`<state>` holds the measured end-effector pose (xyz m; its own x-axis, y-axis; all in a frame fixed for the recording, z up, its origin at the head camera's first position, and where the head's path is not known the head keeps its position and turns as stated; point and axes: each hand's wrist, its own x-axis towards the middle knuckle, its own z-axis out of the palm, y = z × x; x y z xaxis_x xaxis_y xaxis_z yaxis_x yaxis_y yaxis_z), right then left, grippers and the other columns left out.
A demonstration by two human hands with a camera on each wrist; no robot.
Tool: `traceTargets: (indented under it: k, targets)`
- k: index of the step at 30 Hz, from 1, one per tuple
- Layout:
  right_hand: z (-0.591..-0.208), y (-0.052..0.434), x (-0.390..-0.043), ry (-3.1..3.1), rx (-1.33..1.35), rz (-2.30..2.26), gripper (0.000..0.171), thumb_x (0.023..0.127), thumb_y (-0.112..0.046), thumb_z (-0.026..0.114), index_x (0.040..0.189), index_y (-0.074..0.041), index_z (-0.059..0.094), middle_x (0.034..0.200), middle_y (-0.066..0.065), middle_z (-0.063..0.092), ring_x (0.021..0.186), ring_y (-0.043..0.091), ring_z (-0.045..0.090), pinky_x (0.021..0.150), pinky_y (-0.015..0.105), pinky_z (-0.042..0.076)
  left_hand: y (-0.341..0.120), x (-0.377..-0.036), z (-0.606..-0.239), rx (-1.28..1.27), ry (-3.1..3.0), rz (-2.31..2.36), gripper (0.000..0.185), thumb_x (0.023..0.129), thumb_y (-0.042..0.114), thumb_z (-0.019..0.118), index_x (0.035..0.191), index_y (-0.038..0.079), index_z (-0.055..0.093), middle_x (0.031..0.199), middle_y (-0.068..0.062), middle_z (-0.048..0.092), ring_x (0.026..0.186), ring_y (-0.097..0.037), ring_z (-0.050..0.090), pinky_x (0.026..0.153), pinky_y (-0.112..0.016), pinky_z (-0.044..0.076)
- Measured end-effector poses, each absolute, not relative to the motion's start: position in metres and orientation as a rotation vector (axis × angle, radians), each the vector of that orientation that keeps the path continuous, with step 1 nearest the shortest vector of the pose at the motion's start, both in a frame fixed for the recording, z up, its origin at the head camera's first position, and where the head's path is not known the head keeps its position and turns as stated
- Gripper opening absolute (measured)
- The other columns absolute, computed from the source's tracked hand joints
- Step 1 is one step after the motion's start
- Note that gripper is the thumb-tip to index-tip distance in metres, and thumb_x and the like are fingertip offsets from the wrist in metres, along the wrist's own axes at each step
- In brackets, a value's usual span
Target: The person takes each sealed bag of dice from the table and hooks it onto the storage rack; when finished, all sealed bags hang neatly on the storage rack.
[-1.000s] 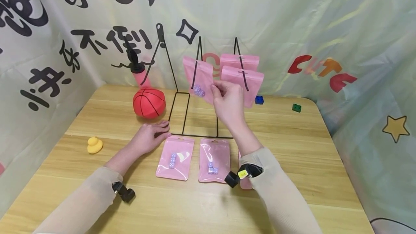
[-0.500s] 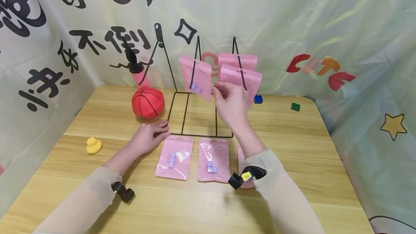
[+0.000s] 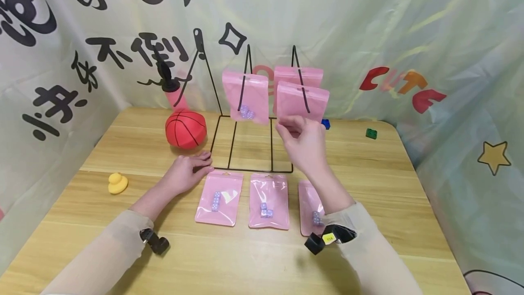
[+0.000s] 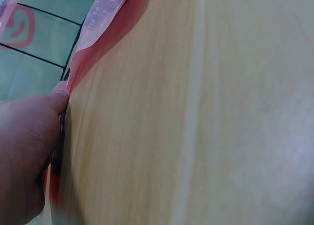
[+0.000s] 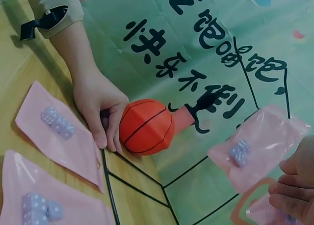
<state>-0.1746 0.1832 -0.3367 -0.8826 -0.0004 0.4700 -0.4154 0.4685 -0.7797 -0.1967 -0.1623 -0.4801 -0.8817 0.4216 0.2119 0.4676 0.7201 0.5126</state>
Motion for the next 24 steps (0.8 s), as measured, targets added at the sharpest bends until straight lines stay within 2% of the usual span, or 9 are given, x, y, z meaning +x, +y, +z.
traceTargets:
  k: [10, 19, 24]
  targets:
    - [-0.344, 0.214, -0.158, -2.415, 0.400, 1.450, 0.015, 0.095, 0.005, 0.076, 0.109, 0.008, 0.078, 0.106, 0.017, 0.078, 0.094, 0.013, 0.075, 0.081, 0.016, 0.059, -0.162, -0.199, -0.482, -0.735, -2.856, -0.867, 0.036, 0.099, 0.025, 0.078, 0.127, 0.003, 0.076, 0.143, -0.016, 0.063, 0.140, -0.031, 0.055, 0.118, -0.048, 0.041]
    - [-0.358, 0.252, -0.138, -2.570, 0.323, 1.363, 0.021, 0.096, -0.002, 0.078, 0.115, 0.007, 0.076, 0.106, 0.020, 0.078, 0.090, -0.002, 0.071, 0.081, 0.011, 0.056, -0.164, -0.202, -0.480, -0.760, -2.894, -0.779, 0.037, 0.100, 0.028, 0.078, 0.129, 0.005, 0.076, 0.143, -0.014, 0.064, 0.139, -0.029, 0.056, 0.116, -0.049, 0.043]
    - [-0.366, 0.274, -0.126, -2.632, 0.277, 1.312, 0.024, 0.097, -0.005, 0.078, 0.117, 0.007, 0.076, 0.107, 0.020, 0.078, 0.089, -0.004, 0.070, 0.079, 0.010, 0.055, -0.164, -0.202, -0.478, -0.748, -2.918, -0.751, 0.037, 0.100, 0.029, 0.077, 0.129, 0.006, 0.076, 0.144, -0.013, 0.064, 0.139, -0.028, 0.056, 0.116, -0.049, 0.043]
